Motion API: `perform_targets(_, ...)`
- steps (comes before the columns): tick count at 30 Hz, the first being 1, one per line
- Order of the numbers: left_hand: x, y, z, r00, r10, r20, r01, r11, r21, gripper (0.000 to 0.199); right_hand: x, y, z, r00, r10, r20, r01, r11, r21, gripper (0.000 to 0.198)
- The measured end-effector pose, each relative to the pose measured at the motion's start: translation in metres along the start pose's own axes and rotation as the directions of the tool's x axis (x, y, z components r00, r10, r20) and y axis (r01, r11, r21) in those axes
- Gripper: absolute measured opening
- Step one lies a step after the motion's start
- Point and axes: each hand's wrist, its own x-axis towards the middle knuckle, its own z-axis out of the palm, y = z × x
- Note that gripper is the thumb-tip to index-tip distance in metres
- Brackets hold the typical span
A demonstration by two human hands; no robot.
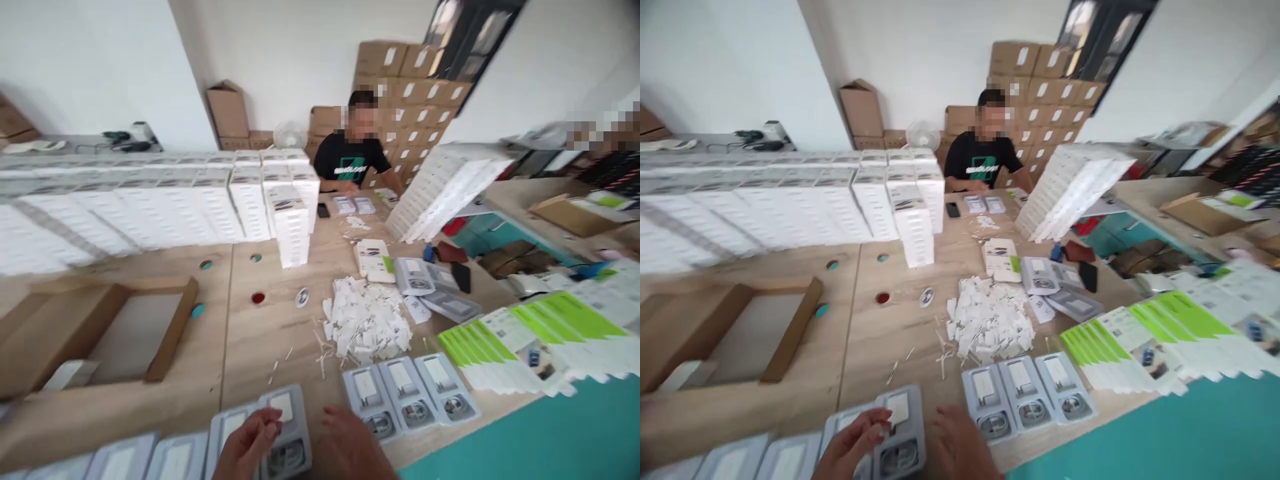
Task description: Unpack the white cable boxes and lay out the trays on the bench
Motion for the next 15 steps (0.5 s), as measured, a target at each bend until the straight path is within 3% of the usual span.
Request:
perform_targets(4,-0.024,-0.017,-0.033,0.988,0.075,-0.132,-0.057,0.989,0.135,0.032,0.016,0.001,-0.059,0.992,0.105,0.069,-0.096,0.988,-0.120,0.032)
perform_targets(7,-0.035,-0.044,-0.047,0.969,0.220,-0.109,-0.141,0.861,0.489,0.027,0.019,0.035,-0.081,0.990,0.109,0.092,-0.077,0.952,-0.296,0.036)
perform_targets(9,-0.034,-0.067,-0.048,0.963,0.269,0.018,-0.199,0.665,0.720,0.049,0.006,0.059,-0.077,0.997,0.070,0.018,-0.055,0.897,-0.438,0.050)
perform_targets(11,-0.028,-0.087,-0.044,0.966,0.235,0.108,-0.214,0.493,0.843,0.074,-0.012,0.078,-0.063,0.993,0.043,-0.106,-0.094,0.833,-0.545,0.065)
perform_targets(13,-0.019,-0.102,-0.038,0.978,0.159,0.135,-0.190,0.420,0.887,0.090,-0.030,0.086,-0.048,0.979,0.043,-0.200,-0.152,0.810,-0.566,0.075)
perform_targets(15,-0.015,-0.106,-0.032,0.985,0.089,0.145,-0.169,0.423,0.890,0.096,-0.041,0.081,-0.036,0.963,0.041,-0.267,-0.176,0.845,-0.506,0.080)
